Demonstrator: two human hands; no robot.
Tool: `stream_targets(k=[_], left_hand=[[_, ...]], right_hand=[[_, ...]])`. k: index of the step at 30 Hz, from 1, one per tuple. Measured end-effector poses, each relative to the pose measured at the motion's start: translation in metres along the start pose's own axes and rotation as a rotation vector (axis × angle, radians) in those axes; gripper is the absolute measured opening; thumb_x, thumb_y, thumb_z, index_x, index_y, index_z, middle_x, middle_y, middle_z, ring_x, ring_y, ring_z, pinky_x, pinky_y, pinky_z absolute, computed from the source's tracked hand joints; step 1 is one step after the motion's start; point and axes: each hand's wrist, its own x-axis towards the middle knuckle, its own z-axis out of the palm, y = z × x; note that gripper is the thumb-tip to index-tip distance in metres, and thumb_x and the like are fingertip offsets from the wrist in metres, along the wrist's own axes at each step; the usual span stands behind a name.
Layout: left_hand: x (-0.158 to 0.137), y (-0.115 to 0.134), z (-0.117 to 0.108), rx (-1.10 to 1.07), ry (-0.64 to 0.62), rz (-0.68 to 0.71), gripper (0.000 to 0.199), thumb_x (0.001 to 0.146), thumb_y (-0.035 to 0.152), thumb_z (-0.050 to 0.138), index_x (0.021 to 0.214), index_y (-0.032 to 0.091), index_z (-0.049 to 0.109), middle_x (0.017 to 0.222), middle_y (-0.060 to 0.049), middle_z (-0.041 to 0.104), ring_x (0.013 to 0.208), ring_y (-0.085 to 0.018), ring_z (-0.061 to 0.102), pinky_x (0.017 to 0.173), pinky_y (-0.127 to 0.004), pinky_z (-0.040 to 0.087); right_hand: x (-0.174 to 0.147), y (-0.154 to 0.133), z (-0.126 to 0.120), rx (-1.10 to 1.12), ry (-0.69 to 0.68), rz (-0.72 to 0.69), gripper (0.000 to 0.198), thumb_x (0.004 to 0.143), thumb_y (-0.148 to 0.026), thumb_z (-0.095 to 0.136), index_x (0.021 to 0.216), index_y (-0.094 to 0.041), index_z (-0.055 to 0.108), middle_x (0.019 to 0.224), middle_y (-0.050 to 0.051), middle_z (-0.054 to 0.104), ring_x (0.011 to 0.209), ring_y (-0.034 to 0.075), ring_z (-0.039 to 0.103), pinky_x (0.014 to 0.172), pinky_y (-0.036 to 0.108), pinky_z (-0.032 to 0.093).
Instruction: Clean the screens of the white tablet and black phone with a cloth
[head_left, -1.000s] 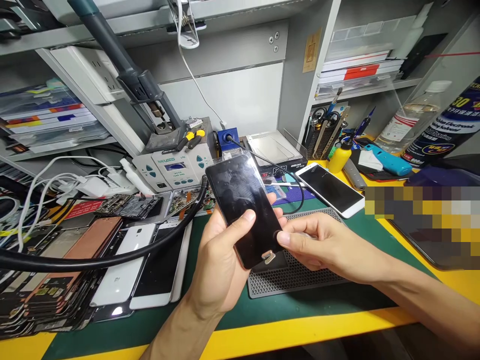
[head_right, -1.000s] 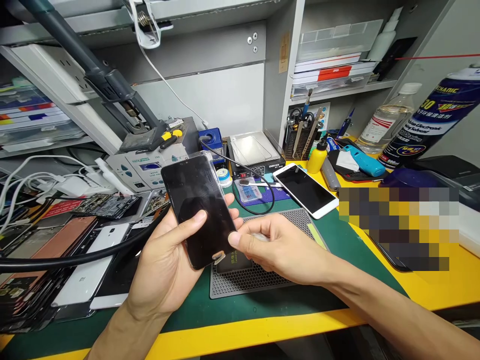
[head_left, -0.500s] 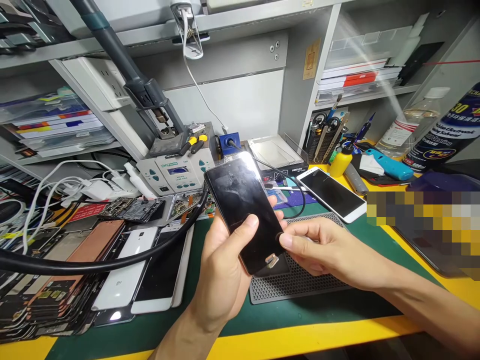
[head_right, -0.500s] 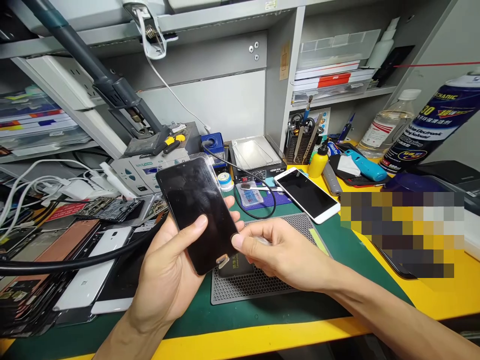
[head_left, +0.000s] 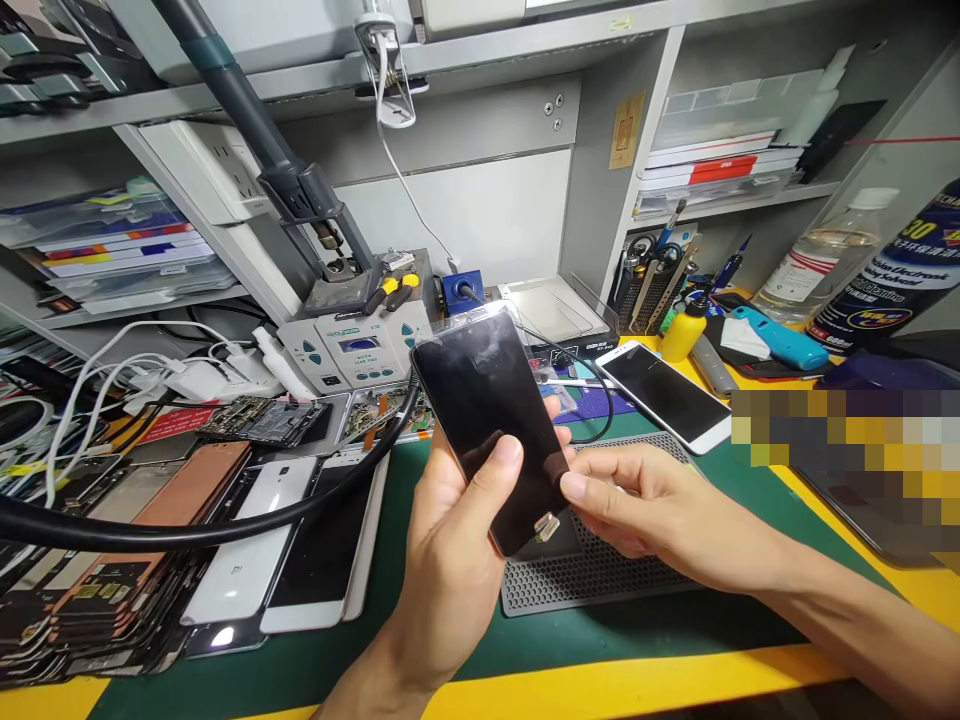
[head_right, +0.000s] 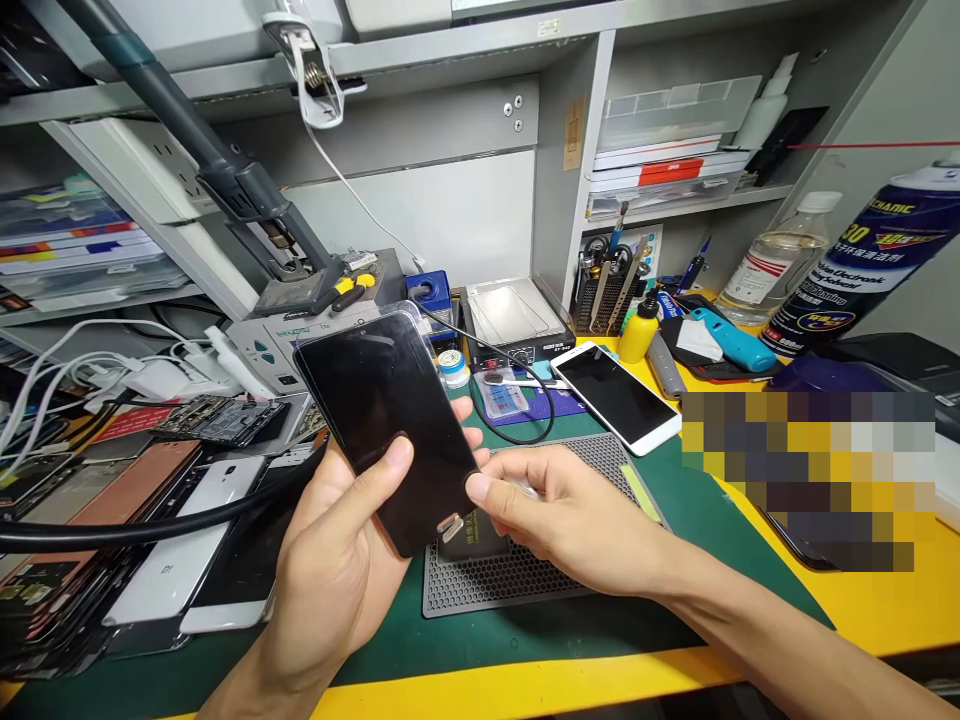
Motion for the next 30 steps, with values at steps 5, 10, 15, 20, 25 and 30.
stream_targets(k=[5, 10, 15, 20, 25, 30], left_hand=[[0.000, -0.002, 0.001, 0.072, 0.034, 0.063, 0.046, 0.099, 0.031, 0.060, 0.144, 0.028, 0.051, 0.133, -0.008, 0.069, 0.121, -0.026, 0.066, 0.093, -0.032, 0.059], [-0.001, -0.005, 0.002, 0.154, 0.046, 0.189, 0.038, 0.099, 0.028, 0.059, 0.137, 0.027, 0.056, 0.135, -0.008, 0.067, 0.119, -0.027, 0.067, 0.099, -0.043, 0.057], [-0.004, -0.009, 0.005, 0.245, 0.085, 0.255, 0.025, 0.099, 0.027, 0.058, 0.123, 0.028, 0.064, 0.130, -0.006, 0.069, 0.117, -0.027, 0.068, 0.100, -0.042, 0.056], [-0.004, -0.012, 0.007, 0.289, 0.105, 0.284, 0.035, 0.098, 0.027, 0.060, 0.133, 0.029, 0.058, 0.130, -0.006, 0.070, 0.118, -0.027, 0.068, 0.104, -0.046, 0.053], [-0.004, -0.011, 0.010, 0.307, 0.092, 0.294, 0.030, 0.099, 0.025, 0.058, 0.129, 0.027, 0.061, 0.131, -0.006, 0.069, 0.118, -0.027, 0.067, 0.099, -0.043, 0.056], [-0.005, -0.010, 0.009, 0.296, 0.097, 0.300, 0.025, 0.099, 0.023, 0.058, 0.122, 0.025, 0.064, 0.131, -0.006, 0.068, 0.119, -0.026, 0.066, 0.097, -0.039, 0.056]], right_hand=[[0.001, -0.003, 0.002, 0.047, 0.020, -0.005, 0.040, 0.096, -0.053, 0.063, 0.081, -0.017, 0.055, 0.064, -0.007, 0.037, 0.052, 0.006, 0.024, 0.046, 0.024, 0.016], [0.002, -0.001, 0.001, 0.037, 0.029, 0.056, 0.033, 0.090, -0.048, 0.072, 0.086, -0.016, 0.065, 0.060, -0.008, 0.037, 0.052, 0.006, 0.024, 0.046, 0.024, 0.015], [0.004, 0.002, 0.005, 0.132, -0.028, 0.140, 0.028, 0.087, -0.043, 0.075, 0.085, -0.016, 0.067, 0.053, -0.010, 0.034, 0.048, 0.005, 0.021, 0.044, 0.024, 0.014], [0.005, 0.002, 0.011, 0.169, -0.028, 0.149, 0.026, 0.082, -0.039, 0.079, 0.081, -0.016, 0.066, 0.049, -0.010, 0.034, 0.046, 0.006, 0.022, 0.043, 0.024, 0.014], [0.005, 0.003, 0.011, 0.179, -0.027, 0.143, 0.024, 0.083, -0.037, 0.078, 0.083, -0.016, 0.067, 0.050, -0.010, 0.035, 0.046, 0.006, 0.022, 0.043, 0.024, 0.015], [0.006, 0.003, 0.011, 0.225, -0.038, 0.164, 0.023, 0.081, -0.035, 0.080, 0.081, -0.016, 0.066, 0.048, -0.011, 0.036, 0.044, 0.005, 0.023, 0.042, 0.023, 0.015]])
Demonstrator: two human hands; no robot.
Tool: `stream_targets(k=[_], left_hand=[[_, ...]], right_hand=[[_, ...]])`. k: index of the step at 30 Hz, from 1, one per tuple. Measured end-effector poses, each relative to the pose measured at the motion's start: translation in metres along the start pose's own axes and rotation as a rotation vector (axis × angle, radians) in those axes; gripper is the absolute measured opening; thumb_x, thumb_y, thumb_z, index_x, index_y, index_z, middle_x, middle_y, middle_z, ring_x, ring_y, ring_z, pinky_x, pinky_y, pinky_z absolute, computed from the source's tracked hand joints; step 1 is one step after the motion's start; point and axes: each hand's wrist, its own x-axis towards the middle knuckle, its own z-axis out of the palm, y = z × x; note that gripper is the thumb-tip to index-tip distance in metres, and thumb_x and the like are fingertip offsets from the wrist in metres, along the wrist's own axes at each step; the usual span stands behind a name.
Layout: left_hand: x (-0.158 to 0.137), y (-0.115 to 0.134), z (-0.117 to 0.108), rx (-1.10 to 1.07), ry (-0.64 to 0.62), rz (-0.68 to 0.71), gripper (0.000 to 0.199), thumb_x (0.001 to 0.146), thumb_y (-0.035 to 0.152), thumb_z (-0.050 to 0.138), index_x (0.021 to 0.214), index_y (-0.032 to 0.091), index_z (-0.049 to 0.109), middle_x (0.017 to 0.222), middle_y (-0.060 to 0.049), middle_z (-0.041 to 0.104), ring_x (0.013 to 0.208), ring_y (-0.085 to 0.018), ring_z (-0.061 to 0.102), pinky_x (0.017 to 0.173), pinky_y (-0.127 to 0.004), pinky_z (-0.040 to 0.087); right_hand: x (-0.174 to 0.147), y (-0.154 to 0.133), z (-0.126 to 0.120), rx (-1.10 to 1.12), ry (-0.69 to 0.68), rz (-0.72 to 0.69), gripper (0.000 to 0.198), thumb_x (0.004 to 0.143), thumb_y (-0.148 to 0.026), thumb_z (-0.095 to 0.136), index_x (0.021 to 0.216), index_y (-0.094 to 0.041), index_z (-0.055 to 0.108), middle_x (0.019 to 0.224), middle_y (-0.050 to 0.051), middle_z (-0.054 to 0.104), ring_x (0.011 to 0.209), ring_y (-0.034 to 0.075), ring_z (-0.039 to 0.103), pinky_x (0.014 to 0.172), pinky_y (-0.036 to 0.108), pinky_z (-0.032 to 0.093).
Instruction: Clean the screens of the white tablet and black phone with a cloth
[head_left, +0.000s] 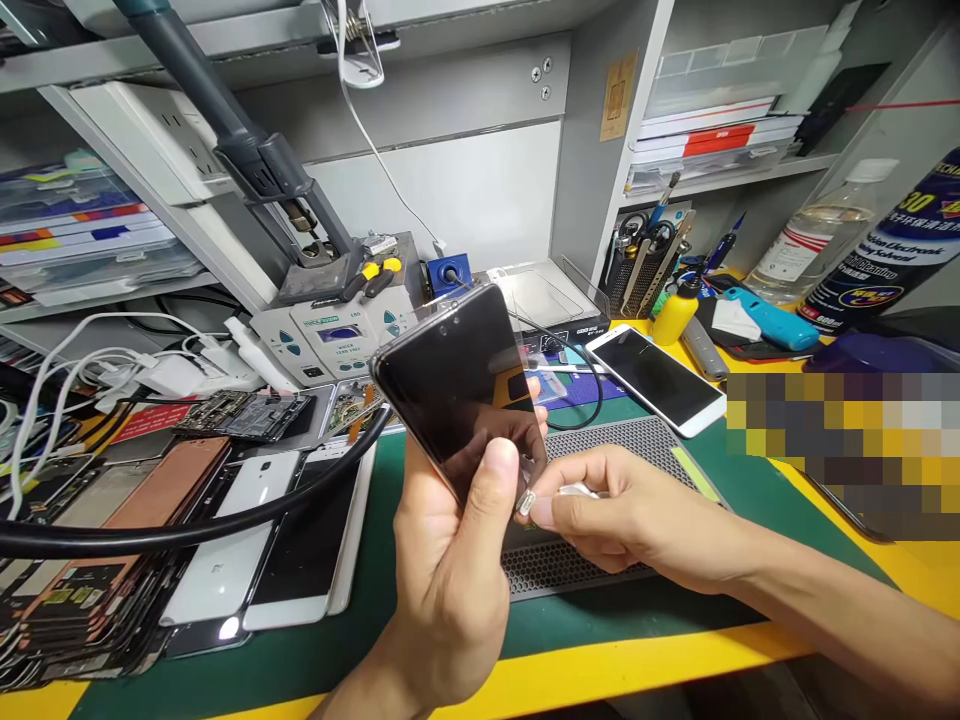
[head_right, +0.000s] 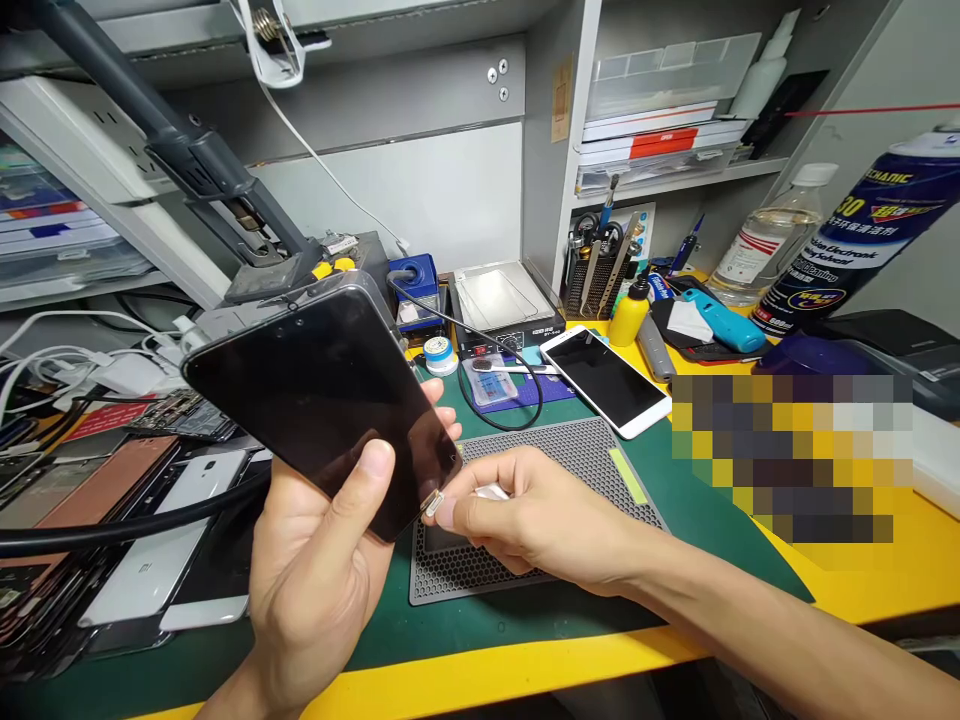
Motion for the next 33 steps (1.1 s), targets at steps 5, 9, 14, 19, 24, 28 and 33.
stream_targets(k=[5, 9, 14, 19, 24, 28, 33], left_hand=[[-0.0011, -0.0017, -0.0029, -0.023, 0.008, -0.029, 0.027, 0.099, 0.026, 0.060, 0.125, 0.025, 0.064, 0.130, -0.006, 0.069, 0.120, -0.026, 0.066, 0.100, -0.041, 0.056], [0.0003, -0.0021, -0.0040, -0.045, -0.015, -0.048, 0.032, 0.100, 0.026, 0.058, 0.132, 0.028, 0.060, 0.133, -0.005, 0.068, 0.123, -0.026, 0.064, 0.103, -0.042, 0.054], [0.0004, -0.0025, -0.0057, -0.013, -0.022, -0.059, 0.022, 0.100, 0.027, 0.058, 0.121, 0.027, 0.066, 0.133, -0.004, 0.068, 0.123, -0.025, 0.064, 0.103, -0.041, 0.054], [0.0004, -0.0028, -0.0057, 0.008, -0.015, -0.042, 0.032, 0.101, 0.027, 0.057, 0.133, 0.032, 0.059, 0.136, -0.002, 0.066, 0.125, -0.023, 0.062, 0.106, -0.041, 0.052], [0.0003, -0.0030, -0.0040, 0.001, -0.028, -0.040, 0.048, 0.101, 0.027, 0.057, 0.148, 0.033, 0.045, 0.140, -0.005, 0.063, 0.129, -0.024, 0.060, 0.111, -0.042, 0.049], [-0.0003, -0.0028, -0.0028, -0.016, -0.023, -0.039, 0.051, 0.101, 0.027, 0.057, 0.149, 0.033, 0.043, 0.145, -0.006, 0.060, 0.130, -0.025, 0.059, 0.110, -0.042, 0.049], [0.0004, -0.0028, -0.0030, -0.022, -0.033, -0.044, 0.048, 0.101, 0.027, 0.056, 0.148, 0.034, 0.044, 0.140, -0.005, 0.063, 0.131, -0.026, 0.058, 0.107, -0.043, 0.052]], right_hand=[[0.0011, -0.0015, 0.0004, 0.034, -0.001, 0.019, 0.025, 0.080, -0.035, 0.081, 0.080, -0.016, 0.066, 0.048, -0.011, 0.035, 0.044, 0.004, 0.023, 0.042, 0.022, 0.016], [0.0015, -0.0028, 0.0011, 0.067, -0.004, 0.037, 0.025, 0.078, -0.035, 0.082, 0.080, -0.015, 0.067, 0.048, -0.011, 0.035, 0.043, 0.003, 0.023, 0.042, 0.022, 0.015], [0.0003, -0.0034, 0.0016, 0.086, 0.000, 0.042, 0.023, 0.080, -0.034, 0.081, 0.079, -0.015, 0.068, 0.048, -0.011, 0.034, 0.043, 0.003, 0.022, 0.042, 0.021, 0.014], [-0.0005, -0.0020, 0.0010, 0.092, -0.021, 0.018, 0.027, 0.080, -0.038, 0.080, 0.081, -0.014, 0.069, 0.048, -0.010, 0.036, 0.044, 0.004, 0.023, 0.043, 0.021, 0.015], [0.0008, 0.0012, 0.0001, 0.021, -0.005, -0.012, 0.031, 0.080, -0.042, 0.081, 0.081, -0.014, 0.069, 0.049, -0.010, 0.037, 0.044, 0.004, 0.023, 0.042, 0.021, 0.016], [0.0004, 0.0015, -0.0009, -0.003, -0.009, -0.018, 0.032, 0.080, -0.043, 0.081, 0.083, -0.013, 0.071, 0.050, -0.010, 0.038, 0.044, 0.004, 0.024, 0.042, 0.021, 0.017], [-0.0001, 0.0000, 0.0004, -0.008, 0.004, -0.009, 0.031, 0.081, -0.042, 0.080, 0.082, -0.013, 0.070, 0.051, -0.009, 0.040, 0.044, 0.003, 0.024, 0.041, 0.021, 0.016]])
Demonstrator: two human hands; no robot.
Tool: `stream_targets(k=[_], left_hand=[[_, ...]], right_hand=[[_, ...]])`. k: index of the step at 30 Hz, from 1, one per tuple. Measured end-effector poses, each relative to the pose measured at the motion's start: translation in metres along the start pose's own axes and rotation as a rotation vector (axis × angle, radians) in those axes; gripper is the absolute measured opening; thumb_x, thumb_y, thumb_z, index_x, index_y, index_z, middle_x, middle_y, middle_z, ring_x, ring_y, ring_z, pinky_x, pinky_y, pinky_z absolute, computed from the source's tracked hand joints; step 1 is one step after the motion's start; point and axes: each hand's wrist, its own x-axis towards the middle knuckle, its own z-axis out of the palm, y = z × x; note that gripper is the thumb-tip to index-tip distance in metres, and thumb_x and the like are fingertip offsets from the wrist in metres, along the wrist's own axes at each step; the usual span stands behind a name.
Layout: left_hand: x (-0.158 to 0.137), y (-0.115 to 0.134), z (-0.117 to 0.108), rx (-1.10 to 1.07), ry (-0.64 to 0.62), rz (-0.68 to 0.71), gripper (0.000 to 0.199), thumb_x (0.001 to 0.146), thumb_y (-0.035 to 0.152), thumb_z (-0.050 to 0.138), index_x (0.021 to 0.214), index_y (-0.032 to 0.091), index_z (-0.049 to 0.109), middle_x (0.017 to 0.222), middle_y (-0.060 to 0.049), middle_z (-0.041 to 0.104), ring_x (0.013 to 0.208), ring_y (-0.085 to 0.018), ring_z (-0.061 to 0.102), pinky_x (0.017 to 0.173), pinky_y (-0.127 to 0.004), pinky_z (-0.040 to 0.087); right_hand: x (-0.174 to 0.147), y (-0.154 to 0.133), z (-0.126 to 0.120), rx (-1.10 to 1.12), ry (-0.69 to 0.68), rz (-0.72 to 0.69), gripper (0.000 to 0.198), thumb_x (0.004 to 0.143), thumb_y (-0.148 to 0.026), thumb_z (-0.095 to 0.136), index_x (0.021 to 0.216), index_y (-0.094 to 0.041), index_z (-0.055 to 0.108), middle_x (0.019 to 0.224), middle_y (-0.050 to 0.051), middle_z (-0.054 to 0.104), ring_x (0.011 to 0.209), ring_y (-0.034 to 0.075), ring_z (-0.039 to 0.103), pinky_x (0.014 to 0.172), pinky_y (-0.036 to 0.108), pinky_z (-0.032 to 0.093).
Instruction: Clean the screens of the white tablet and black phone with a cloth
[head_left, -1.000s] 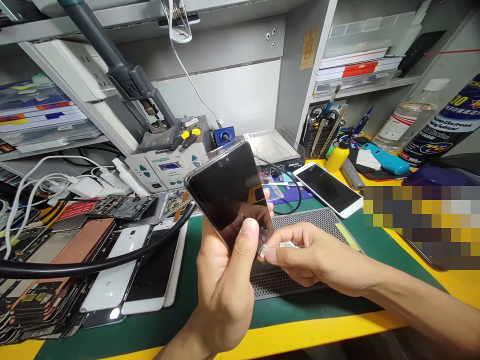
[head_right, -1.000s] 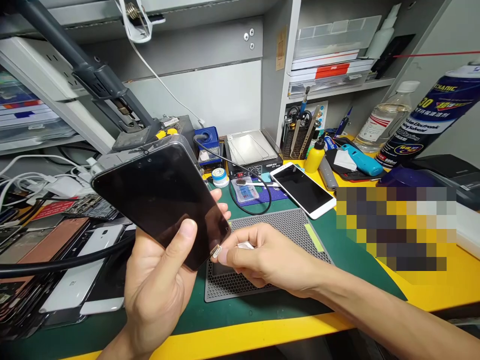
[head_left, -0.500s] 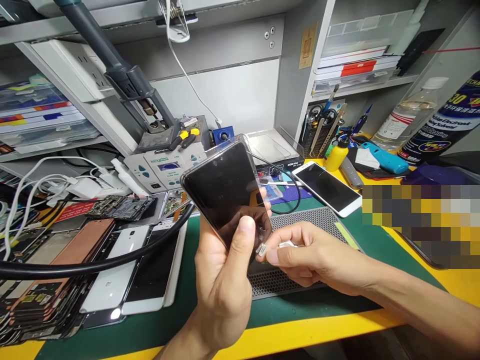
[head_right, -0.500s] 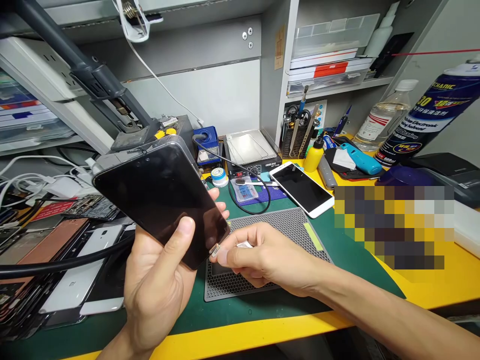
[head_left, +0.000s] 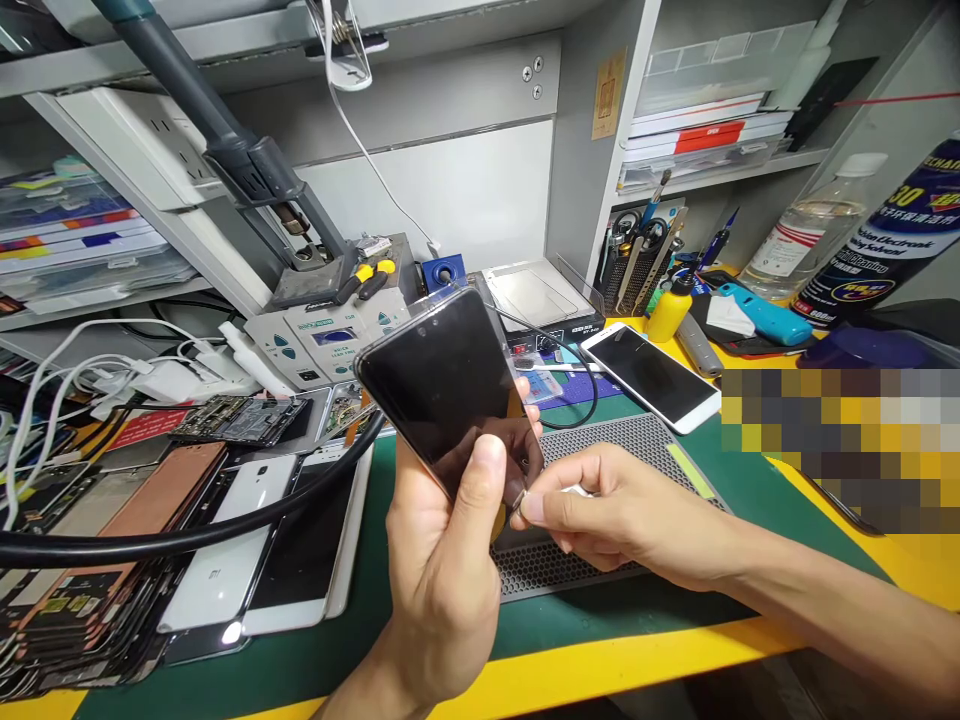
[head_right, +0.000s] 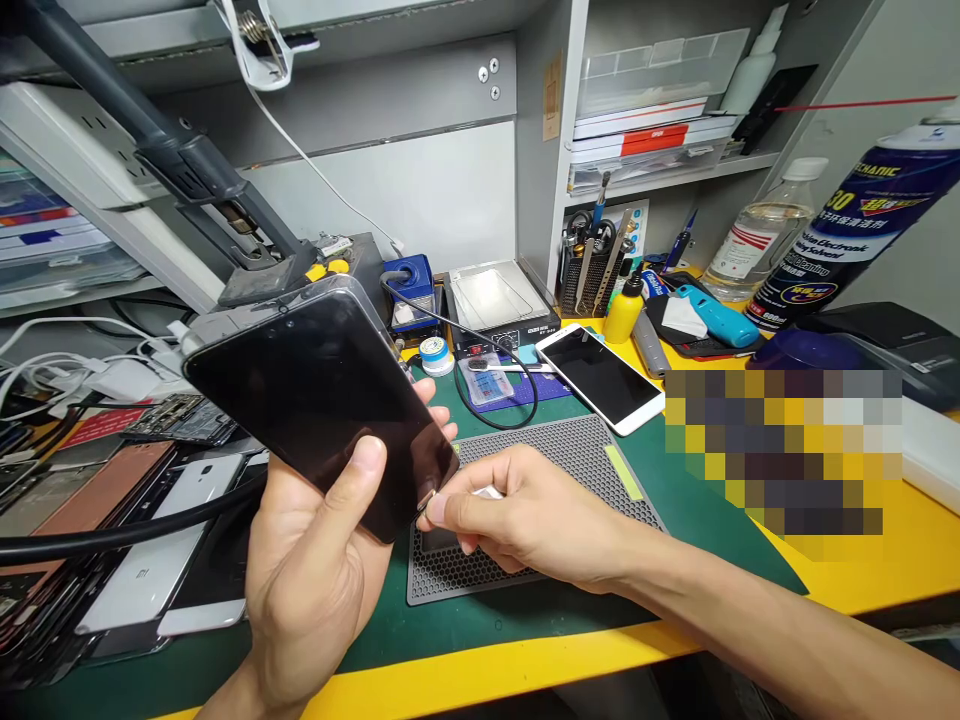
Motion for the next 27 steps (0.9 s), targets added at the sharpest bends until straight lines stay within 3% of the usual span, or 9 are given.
stream_targets(k=[9, 18, 27], left_hand=[[0.0021, -0.0007, -0.0020, -0.073, 0.047, -0.058, 0.050, 0.100, 0.027, 0.057, 0.148, 0.035, 0.044, 0.136, -0.006, 0.065, 0.131, -0.029, 0.058, 0.103, -0.047, 0.055], [0.0039, 0.0018, -0.0012, -0.071, 0.052, -0.011, 0.039, 0.101, 0.026, 0.057, 0.139, 0.029, 0.052, 0.129, -0.007, 0.068, 0.123, -0.027, 0.064, 0.102, -0.044, 0.055], [0.0017, 0.0023, -0.0001, -0.061, 0.002, -0.002, 0.037, 0.102, 0.025, 0.055, 0.138, 0.032, 0.055, 0.132, -0.003, 0.068, 0.121, -0.024, 0.065, 0.103, -0.041, 0.055]], right_hand=[[-0.0002, 0.0026, -0.0004, -0.053, 0.013, -0.023, 0.034, 0.083, -0.046, 0.078, 0.078, -0.016, 0.062, 0.059, -0.007, 0.045, 0.046, 0.004, 0.026, 0.042, 0.021, 0.016], [-0.0038, -0.0004, 0.0004, -0.122, 0.039, -0.029, 0.031, 0.088, -0.045, 0.073, 0.083, -0.016, 0.066, 0.062, -0.005, 0.046, 0.049, 0.005, 0.027, 0.044, 0.022, 0.017], [0.0020, -0.0012, 0.0021, 0.022, 0.064, -0.004, 0.027, 0.079, -0.039, 0.078, 0.075, -0.015, 0.067, 0.055, -0.007, 0.045, 0.045, 0.004, 0.026, 0.044, 0.024, 0.014]])
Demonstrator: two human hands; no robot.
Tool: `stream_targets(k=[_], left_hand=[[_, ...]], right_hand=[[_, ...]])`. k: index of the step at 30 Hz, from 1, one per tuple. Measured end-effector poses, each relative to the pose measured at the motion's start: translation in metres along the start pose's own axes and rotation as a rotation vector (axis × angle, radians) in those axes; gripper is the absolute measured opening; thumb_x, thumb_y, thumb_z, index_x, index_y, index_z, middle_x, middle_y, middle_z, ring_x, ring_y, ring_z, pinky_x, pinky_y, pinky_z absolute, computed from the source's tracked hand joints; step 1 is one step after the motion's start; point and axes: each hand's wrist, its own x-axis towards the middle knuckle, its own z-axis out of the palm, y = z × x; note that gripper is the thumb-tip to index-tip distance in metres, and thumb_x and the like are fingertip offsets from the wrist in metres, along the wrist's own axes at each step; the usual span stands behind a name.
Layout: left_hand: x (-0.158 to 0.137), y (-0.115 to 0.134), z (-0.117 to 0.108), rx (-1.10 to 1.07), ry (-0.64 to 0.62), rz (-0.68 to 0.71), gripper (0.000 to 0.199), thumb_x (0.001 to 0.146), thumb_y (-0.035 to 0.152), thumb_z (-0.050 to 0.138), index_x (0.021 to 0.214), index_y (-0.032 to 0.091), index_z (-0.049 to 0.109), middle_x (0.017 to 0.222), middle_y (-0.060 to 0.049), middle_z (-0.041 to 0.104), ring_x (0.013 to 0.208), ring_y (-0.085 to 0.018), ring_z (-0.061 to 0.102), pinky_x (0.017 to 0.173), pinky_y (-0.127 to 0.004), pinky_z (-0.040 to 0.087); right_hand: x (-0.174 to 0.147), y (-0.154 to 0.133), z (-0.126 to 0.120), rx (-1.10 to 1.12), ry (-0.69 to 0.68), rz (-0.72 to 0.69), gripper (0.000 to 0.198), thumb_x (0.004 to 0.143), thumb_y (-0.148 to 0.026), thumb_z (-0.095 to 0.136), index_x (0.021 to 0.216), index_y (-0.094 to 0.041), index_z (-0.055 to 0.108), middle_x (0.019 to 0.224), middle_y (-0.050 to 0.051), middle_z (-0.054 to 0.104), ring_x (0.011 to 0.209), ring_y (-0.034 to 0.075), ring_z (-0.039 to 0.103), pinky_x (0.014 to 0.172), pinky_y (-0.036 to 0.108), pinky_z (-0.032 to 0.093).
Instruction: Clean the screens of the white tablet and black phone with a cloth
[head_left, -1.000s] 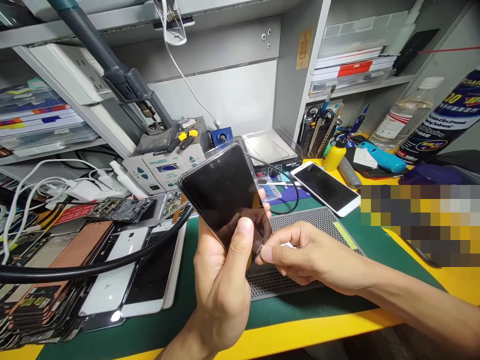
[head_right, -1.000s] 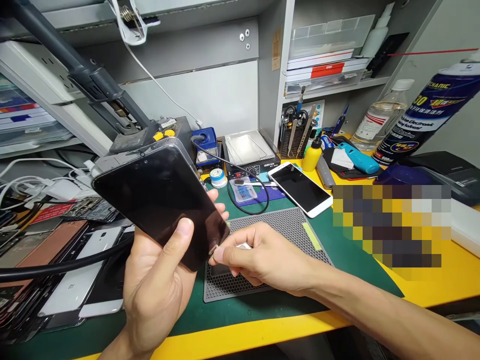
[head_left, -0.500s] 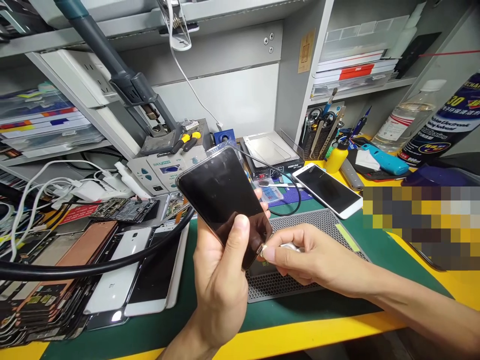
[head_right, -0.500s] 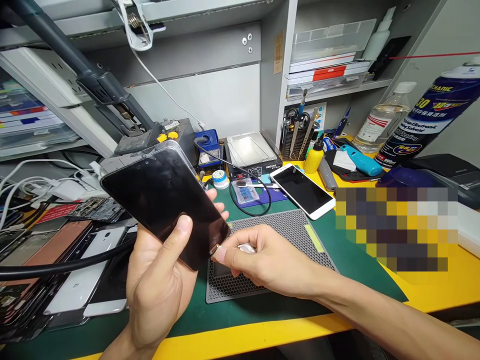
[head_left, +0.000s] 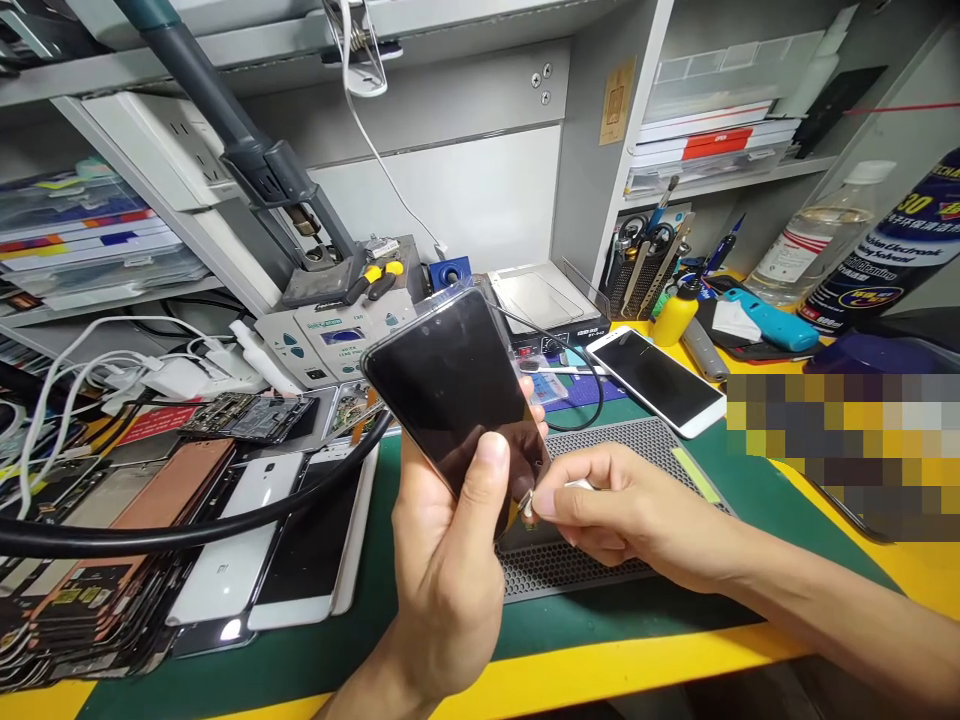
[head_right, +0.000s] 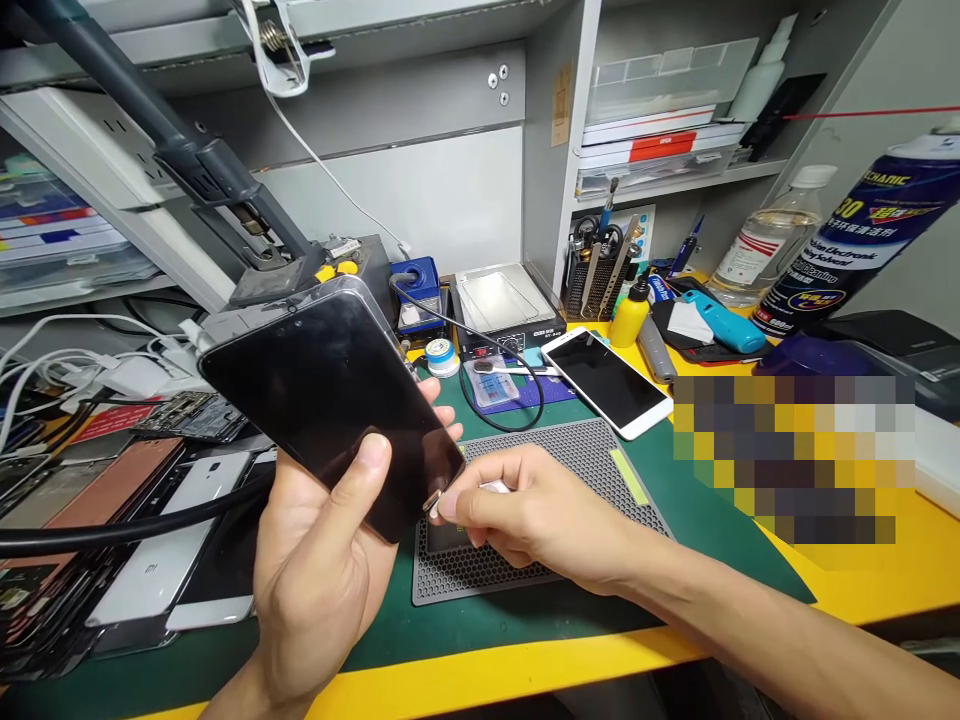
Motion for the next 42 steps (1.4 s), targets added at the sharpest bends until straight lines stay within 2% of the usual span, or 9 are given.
stream_targets(k=[5, 9, 13, 17, 24, 30, 33, 38, 42], left_hand=[[-0.0005, -0.0006, -0.0003, -0.011, 0.012, -0.019, 0.044, 0.101, 0.025, 0.056, 0.144, 0.035, 0.049, 0.133, -0.004, 0.067, 0.124, -0.025, 0.063, 0.102, -0.042, 0.056], [0.0010, 0.0004, 0.0009, -0.063, 0.037, -0.047, 0.045, 0.100, 0.026, 0.058, 0.143, 0.033, 0.049, 0.130, -0.006, 0.069, 0.122, -0.027, 0.065, 0.095, -0.041, 0.060], [0.0034, 0.0011, 0.0015, -0.093, 0.045, -0.062, 0.036, 0.102, 0.029, 0.055, 0.137, 0.033, 0.054, 0.124, -0.005, 0.071, 0.114, -0.025, 0.069, 0.090, -0.039, 0.062], [0.0043, -0.0005, -0.0001, -0.046, 0.084, -0.051, 0.024, 0.102, 0.031, 0.055, 0.124, 0.031, 0.063, 0.123, -0.003, 0.072, 0.109, -0.023, 0.071, 0.088, -0.035, 0.062], [0.0043, -0.0021, -0.0014, 0.015, 0.134, -0.041, 0.023, 0.100, 0.035, 0.058, 0.121, 0.030, 0.066, 0.121, -0.004, 0.073, 0.109, -0.025, 0.070, 0.082, -0.034, 0.062], [0.0051, -0.0014, -0.0002, 0.042, 0.140, -0.034, 0.037, 0.100, 0.037, 0.059, 0.136, 0.031, 0.057, 0.126, -0.008, 0.070, 0.114, -0.030, 0.068, 0.091, -0.044, 0.060], [0.0041, -0.0011, 0.0009, 0.068, 0.133, -0.019, 0.038, 0.100, 0.037, 0.059, 0.136, 0.029, 0.057, 0.126, -0.009, 0.070, 0.117, -0.031, 0.067, 0.096, -0.047, 0.058], [0.0028, 0.0000, 0.0022, 0.062, 0.128, -0.039, 0.036, 0.100, 0.037, 0.058, 0.135, 0.032, 0.058, 0.126, -0.007, 0.071, 0.119, -0.031, 0.066, 0.095, -0.044, 0.059], [0.0039, 0.0004, 0.0019, 0.049, 0.132, -0.055, 0.035, 0.099, 0.036, 0.058, 0.134, 0.032, 0.059, 0.125, -0.007, 0.071, 0.114, -0.030, 0.069, 0.091, -0.043, 0.061]], right_hand=[[0.0016, 0.0010, -0.0019, 0.032, 0.001, 0.011, 0.017, 0.080, -0.030, 0.074, 0.078, -0.014, 0.072, 0.056, -0.006, 0.048, 0.044, 0.003, 0.026, 0.043, 0.024, 0.013], [0.0008, 0.0013, -0.0016, 0.013, 0.013, 0.008, 0.017, 0.081, -0.030, 0.072, 0.074, -0.015, 0.070, 0.057, -0.005, 0.049, 0.045, 0.004, 0.027, 0.044, 0.024, 0.014], [-0.0001, 0.0015, 0.0000, -0.026, 0.018, -0.008, 0.023, 0.082, -0.033, 0.072, 0.070, -0.015, 0.064, 0.058, -0.005, 0.049, 0.045, 0.004, 0.029, 0.044, 0.024, 0.015], [-0.0007, 0.0005, 0.0013, -0.043, 0.009, -0.014, 0.023, 0.084, -0.036, 0.072, 0.074, -0.015, 0.066, 0.059, -0.005, 0.048, 0.045, 0.004, 0.028, 0.043, 0.023, 0.016], [-0.0010, 0.0007, -0.0009, -0.060, -0.021, -0.025, 0.027, 0.086, -0.041, 0.072, 0.082, -0.015, 0.067, 0.062, -0.004, 0.049, 0.047, 0.004, 0.030, 0.043, 0.022, 0.016], [-0.0018, 0.0019, -0.0015, -0.057, -0.030, -0.026, 0.022, 0.088, -0.035, 0.068, 0.081, -0.014, 0.068, 0.061, -0.005, 0.047, 0.047, 0.004, 0.028, 0.043, 0.023, 0.015], [-0.0012, 0.0016, -0.0003, -0.051, -0.033, -0.026, 0.019, 0.088, -0.032, 0.067, 0.081, -0.014, 0.069, 0.057, -0.006, 0.044, 0.046, 0.004, 0.026, 0.042, 0.023, 0.014], [-0.0003, 0.0012, 0.0012, -0.032, -0.028, -0.014, 0.015, 0.086, -0.027, 0.064, 0.081, -0.014, 0.071, 0.056, -0.006, 0.044, 0.045, 0.004, 0.027, 0.042, 0.022, 0.015], [-0.0003, 0.0024, 0.0013, -0.025, -0.020, -0.014, 0.016, 0.086, -0.028, 0.065, 0.082, -0.014, 0.071, 0.059, -0.005, 0.049, 0.044, 0.003, 0.028, 0.042, 0.022, 0.015]])
